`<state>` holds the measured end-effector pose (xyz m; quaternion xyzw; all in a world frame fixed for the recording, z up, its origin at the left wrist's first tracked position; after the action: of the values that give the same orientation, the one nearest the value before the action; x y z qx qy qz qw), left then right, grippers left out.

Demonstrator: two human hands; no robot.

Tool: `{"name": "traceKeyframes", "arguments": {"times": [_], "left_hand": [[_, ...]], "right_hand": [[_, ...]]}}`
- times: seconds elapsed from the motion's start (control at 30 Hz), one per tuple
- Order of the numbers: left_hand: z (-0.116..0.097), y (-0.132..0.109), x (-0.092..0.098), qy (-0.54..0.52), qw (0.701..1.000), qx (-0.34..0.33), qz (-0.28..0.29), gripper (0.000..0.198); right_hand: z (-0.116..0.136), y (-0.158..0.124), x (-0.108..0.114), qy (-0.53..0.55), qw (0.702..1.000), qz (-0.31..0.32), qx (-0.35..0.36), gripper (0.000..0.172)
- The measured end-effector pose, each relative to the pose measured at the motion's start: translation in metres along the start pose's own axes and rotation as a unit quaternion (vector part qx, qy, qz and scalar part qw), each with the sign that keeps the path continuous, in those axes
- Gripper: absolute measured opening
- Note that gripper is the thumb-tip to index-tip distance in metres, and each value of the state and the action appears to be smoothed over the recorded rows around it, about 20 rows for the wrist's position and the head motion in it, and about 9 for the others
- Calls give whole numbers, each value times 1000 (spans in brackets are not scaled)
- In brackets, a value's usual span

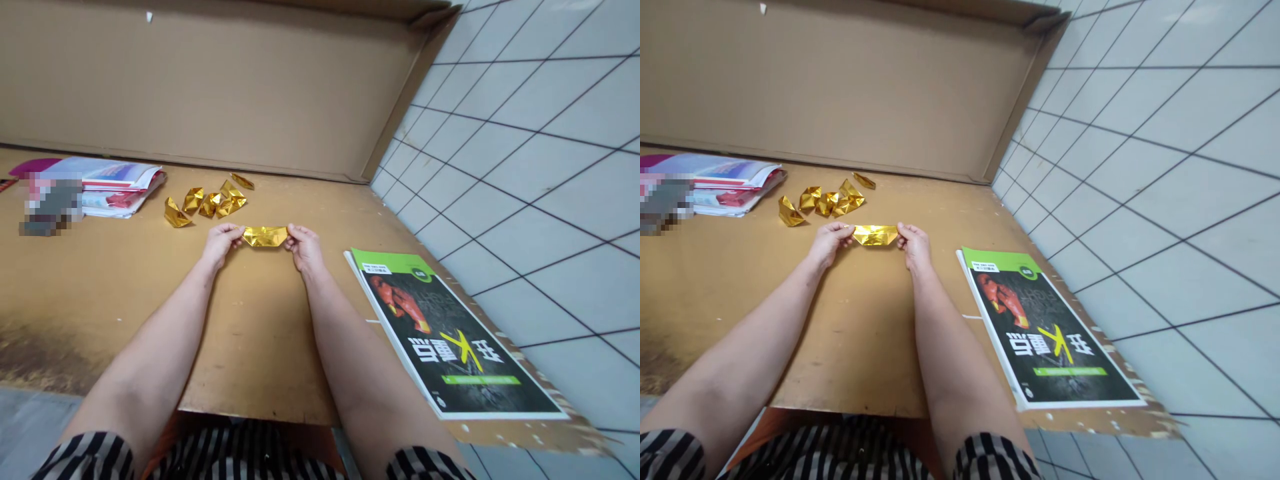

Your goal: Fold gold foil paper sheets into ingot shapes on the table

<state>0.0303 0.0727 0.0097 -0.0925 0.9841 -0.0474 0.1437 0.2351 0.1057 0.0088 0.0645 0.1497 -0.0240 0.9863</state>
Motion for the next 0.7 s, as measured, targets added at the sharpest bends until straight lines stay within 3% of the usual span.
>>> {"name": "traceKeyframes", "arguments": {"times": [0.2, 0.33, 0.43, 0.57, 0.63, 0.7], "left_hand": [[0, 5, 10, 82, 996, -13, -40, 20], [-1, 10, 17, 209, 973, -51, -78, 7], [-11, 5, 12, 361, 918, -135, -94, 18], [-28, -16, -14, 508, 807, -289, -86, 31], [-26, -22, -28, 550, 770, -322, -47, 28], [-15, -24, -44, 584, 745, -321, 29, 24]], "right_hand": [[5, -3, 2, -134, 990, 3, 42, 32], [8, -6, 2, -287, 956, -19, 62, 24], [6, -6, 1, -411, 910, -22, 51, 21], [7, -5, -1, -512, 857, -17, 47, 18], [8, -5, -2, -538, 841, -12, 49, 18], [7, -4, -2, -555, 830, -4, 51, 18]]}}
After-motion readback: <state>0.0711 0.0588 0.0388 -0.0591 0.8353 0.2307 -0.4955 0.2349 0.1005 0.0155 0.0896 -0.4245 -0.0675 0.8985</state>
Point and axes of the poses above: each hand's wrist, its own y-axis towards the middle knuckle, its own x-axis out of the back of the hand, z = x × y, the point moved 9 cm from there along y, towards the middle knuckle, and after that the axes turned 5 degrees about x, right-handed, at the moved point
